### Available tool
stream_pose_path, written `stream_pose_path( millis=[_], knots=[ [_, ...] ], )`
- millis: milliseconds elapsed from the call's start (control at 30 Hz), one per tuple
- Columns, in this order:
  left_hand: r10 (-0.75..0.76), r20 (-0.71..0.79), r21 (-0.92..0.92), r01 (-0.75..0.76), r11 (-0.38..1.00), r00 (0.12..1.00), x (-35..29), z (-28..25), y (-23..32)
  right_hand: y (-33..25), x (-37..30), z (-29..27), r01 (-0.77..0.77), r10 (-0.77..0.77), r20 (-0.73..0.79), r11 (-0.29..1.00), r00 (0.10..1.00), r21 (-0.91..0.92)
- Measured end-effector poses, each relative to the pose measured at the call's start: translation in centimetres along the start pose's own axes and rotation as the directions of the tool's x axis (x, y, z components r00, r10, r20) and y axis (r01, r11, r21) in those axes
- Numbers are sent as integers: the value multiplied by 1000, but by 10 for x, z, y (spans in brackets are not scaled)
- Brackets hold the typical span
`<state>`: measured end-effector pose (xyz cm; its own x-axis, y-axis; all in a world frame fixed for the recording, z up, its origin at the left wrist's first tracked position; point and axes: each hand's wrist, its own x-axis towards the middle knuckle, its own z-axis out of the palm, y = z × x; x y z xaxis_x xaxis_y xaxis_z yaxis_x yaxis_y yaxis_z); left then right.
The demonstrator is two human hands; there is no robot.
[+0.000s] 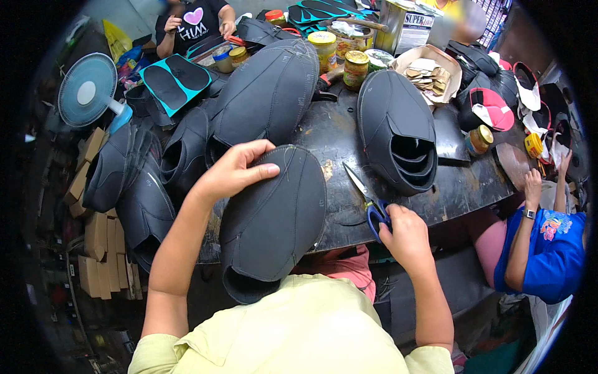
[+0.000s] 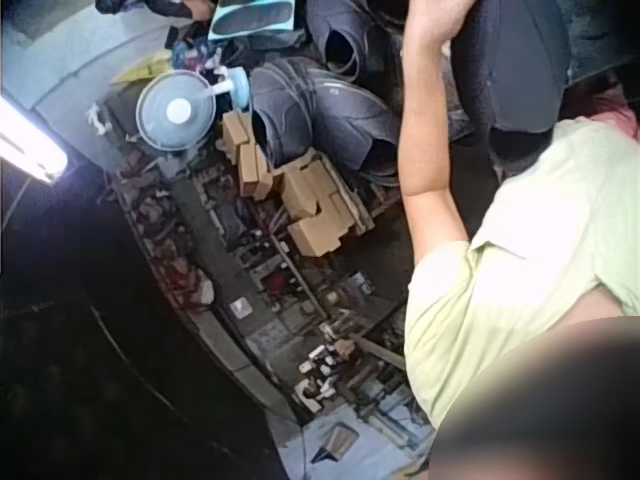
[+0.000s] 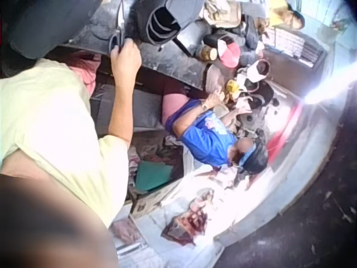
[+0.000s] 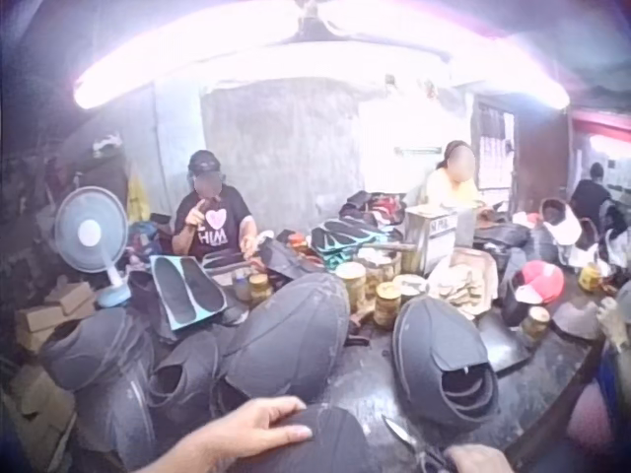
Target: The person uses scissors to trim the inner lining and edges of black shoe uppers. They repeatedly pick up each upper, cut along the seam, and place it back on the table. The process is repeated for multiple uppers throughout the clip.
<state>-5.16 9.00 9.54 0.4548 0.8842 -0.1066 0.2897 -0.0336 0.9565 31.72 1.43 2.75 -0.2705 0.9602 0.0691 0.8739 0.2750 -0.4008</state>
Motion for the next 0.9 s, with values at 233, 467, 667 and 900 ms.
stream_pose_path(
  millis=[233, 467, 667, 900],
  knots=[
    [188, -160, -108, -207, 972, 969, -8, 13, -3, -4, -16, -4, -427, 152, 402, 416, 903, 803],
    [135, 14, -225, -129, 966, 991, 4, 1, 6, -45, 0, 25, -330, 33, 334, 268, 942, 905],
    [117, 66, -279, -94, 956, 991, -7, 3, 13, -77, 41, 14, -47, 106, 9, 367, 994, 929],
    [219, 162, -138, -197, 971, 962, -13, -2, 34, -102, 37, 3, -52, 29, 46, 273, 999, 960]
  ],
)
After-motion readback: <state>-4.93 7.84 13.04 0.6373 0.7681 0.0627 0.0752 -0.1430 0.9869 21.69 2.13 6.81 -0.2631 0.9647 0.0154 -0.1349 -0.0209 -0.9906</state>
